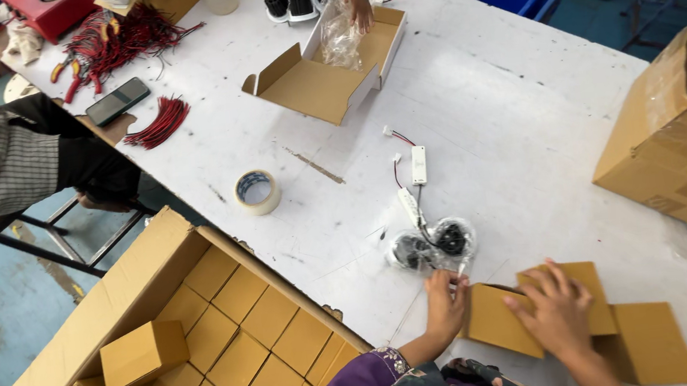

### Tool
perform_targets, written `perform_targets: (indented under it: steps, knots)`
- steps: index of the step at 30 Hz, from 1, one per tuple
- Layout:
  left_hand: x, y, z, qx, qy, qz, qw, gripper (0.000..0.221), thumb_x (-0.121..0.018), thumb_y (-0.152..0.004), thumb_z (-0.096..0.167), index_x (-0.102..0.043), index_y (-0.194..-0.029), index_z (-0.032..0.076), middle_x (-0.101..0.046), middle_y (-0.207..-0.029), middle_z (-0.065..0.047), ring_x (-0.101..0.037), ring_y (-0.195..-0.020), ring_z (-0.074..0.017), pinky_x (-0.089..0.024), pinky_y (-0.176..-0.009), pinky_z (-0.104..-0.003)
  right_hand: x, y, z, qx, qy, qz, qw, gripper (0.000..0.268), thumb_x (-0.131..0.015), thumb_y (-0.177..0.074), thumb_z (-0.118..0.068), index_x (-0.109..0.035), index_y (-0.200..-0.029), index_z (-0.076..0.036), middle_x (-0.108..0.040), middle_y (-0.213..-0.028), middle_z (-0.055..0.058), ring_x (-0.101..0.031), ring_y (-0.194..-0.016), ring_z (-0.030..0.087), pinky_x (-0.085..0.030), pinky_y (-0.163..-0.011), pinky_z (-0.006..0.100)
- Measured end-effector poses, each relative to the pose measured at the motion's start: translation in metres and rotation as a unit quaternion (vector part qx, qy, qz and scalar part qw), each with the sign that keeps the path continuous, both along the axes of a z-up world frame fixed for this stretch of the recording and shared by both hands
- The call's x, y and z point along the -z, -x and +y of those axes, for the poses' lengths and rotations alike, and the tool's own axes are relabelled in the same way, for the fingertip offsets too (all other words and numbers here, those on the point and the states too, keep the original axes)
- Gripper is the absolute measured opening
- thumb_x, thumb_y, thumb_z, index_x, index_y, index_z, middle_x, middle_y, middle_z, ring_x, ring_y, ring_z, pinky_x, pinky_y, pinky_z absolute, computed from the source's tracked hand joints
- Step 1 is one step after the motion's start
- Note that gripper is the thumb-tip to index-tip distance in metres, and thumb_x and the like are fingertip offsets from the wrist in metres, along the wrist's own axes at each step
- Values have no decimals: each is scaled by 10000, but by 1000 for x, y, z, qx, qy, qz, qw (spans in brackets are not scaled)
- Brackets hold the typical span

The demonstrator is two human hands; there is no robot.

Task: The person packages light components by placing a LED unit and a driver into small cardboard boxes, closing the boxes, and then stacking or arranging the boxes near a larger shipping container.

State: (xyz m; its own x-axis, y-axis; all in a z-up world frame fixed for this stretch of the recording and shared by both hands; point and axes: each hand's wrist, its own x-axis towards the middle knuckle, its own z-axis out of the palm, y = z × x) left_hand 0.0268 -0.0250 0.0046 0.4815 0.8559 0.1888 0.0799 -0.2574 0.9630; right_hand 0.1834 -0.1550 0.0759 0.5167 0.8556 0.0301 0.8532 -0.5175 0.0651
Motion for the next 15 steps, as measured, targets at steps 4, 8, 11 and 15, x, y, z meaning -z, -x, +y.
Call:
perform_targets:
  steps: [4, 8, 11, 15]
  knots:
    - [-7, 20, 5, 31, 35, -18, 999, 75, -706, -945, 111, -672, -960, 46, -641, -1001, -80, -547, -981, -253, -540, -759, -331, 26, -37, -41, -11, -81, -13, 997, 500, -496, -837, -695, -751, -1022, -307, -557, -1423, -115, -332, -1528, 183, -224, -1213, 579]
    - [-7, 54, 12, 22, -2, -3, 1000, 54, -730, -927, 94, -707, -942, 48, -646, -960, -80, -554, -922, -250, -516, -741, -323, 49, -80, -69, -2, -93, -58, 994, 508, -481, -848, -692, -730, -1104, -330, -559, -1468, -122, -349, -1565, 170, -236, -1184, 578]
    - [0, 66, 7, 13, -55, -12, 998, 41, -724, -922, 75, -709, -950, 48, -647, -969, -76, -547, -911, -248, -493, -719, -330, 61, -121, -75, -14, -121, -81, 989, 539, -466, -890, -706, -721, -1198, -344, -567, -1457, -103, -362, -1511, 170, -226, -1172, 555]
    - [13, 68, -2, -13, -136, -36, 990, 62, -736, -928, 75, -694, -963, 47, -631, -982, -78, -539, -921, -252, -486, -752, -331, 80, -153, -81, -24, -183, -51, 981, 493, -457, -982, -718, -723, -1139, -333, -606, -1422, -133, -373, -1482, 156, -170, -1273, 527]
